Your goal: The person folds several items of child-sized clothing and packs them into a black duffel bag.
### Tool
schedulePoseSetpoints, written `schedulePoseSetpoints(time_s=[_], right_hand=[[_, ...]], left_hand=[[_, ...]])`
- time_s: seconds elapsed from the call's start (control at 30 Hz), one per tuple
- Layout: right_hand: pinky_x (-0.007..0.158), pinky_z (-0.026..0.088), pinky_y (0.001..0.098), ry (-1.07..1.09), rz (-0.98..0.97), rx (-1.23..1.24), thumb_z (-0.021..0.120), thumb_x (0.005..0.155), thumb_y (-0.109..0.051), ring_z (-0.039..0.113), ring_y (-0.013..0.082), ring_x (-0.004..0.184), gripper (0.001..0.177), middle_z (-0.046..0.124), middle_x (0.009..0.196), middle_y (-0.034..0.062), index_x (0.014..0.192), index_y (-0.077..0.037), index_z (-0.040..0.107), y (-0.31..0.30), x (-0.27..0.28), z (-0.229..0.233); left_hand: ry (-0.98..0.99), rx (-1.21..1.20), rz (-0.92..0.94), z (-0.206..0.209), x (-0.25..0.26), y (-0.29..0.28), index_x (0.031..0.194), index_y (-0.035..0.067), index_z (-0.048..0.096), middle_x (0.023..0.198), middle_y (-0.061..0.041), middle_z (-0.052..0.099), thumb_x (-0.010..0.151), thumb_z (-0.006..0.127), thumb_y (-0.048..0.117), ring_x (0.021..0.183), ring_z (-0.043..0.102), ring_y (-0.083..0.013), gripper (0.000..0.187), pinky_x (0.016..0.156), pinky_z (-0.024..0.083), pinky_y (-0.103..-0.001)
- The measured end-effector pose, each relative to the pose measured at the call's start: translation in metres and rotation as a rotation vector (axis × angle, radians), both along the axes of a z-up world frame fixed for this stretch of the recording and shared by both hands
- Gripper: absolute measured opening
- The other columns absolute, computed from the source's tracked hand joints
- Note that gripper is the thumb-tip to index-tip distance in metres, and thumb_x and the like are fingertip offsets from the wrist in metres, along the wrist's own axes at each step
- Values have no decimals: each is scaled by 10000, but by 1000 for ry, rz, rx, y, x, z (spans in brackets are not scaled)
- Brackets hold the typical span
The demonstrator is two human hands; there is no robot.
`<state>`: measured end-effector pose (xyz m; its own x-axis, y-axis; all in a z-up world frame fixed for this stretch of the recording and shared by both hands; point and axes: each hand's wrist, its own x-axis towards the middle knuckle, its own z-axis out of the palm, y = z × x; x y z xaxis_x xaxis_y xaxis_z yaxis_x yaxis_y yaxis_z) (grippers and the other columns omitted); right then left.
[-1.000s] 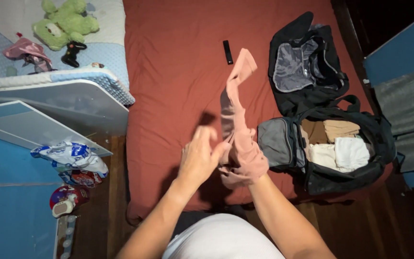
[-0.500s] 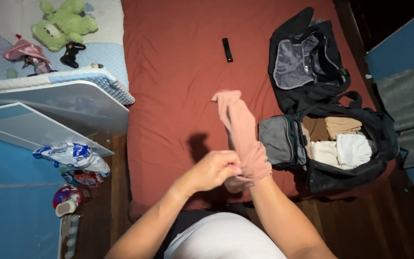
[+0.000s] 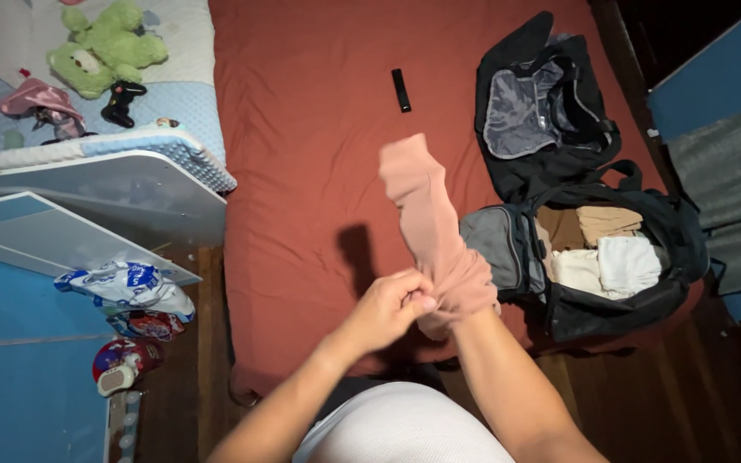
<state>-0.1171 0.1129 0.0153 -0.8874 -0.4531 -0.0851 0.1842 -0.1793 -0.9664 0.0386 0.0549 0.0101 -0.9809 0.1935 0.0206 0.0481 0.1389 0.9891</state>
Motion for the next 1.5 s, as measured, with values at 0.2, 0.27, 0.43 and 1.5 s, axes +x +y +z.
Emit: schedulePoseSetpoints(time_s=[0.2,0.27,0.43,1.5], right_hand=[[1031,450,283,-211,266,-465,454,1099,-352,588,135,989,364,666,1062,29,1218,-44,608,6,-20,-41],[836,361,280,-88,278,-492,541,1281,-287,433,98,778,324,508,882,-35,1089,-27,567,9,-24,-62],[772,448,355,69,304,346,562,1091,-259,514,195,839,272,600,934,48,1172,-14,648,-20,-38,-178],[784,563,220,288,-461,-66,778,986,111,647,86,812,210,659,882,33,1117,2,656,215,-37,17]], left_hand=[[640,-436,387,33,6,30,1279,14,542,1260,-180,495,663,782,278,1014,601,-404,712,877,503,-464],[544,-499,418,7,2,28,1277,43,580,1295,-185,509,700,682,117,1040,628,-405,591,877,526,-464],[444,-594,578,-45,-30,-10,892,77,618,900,-152,610,776,591,-33,876,640,-374,162,750,505,-482],[-514,126,344,-69,-13,-178,1111,20,710,963,-125,735,772,469,-122,694,686,-298,439,531,552,-475]])
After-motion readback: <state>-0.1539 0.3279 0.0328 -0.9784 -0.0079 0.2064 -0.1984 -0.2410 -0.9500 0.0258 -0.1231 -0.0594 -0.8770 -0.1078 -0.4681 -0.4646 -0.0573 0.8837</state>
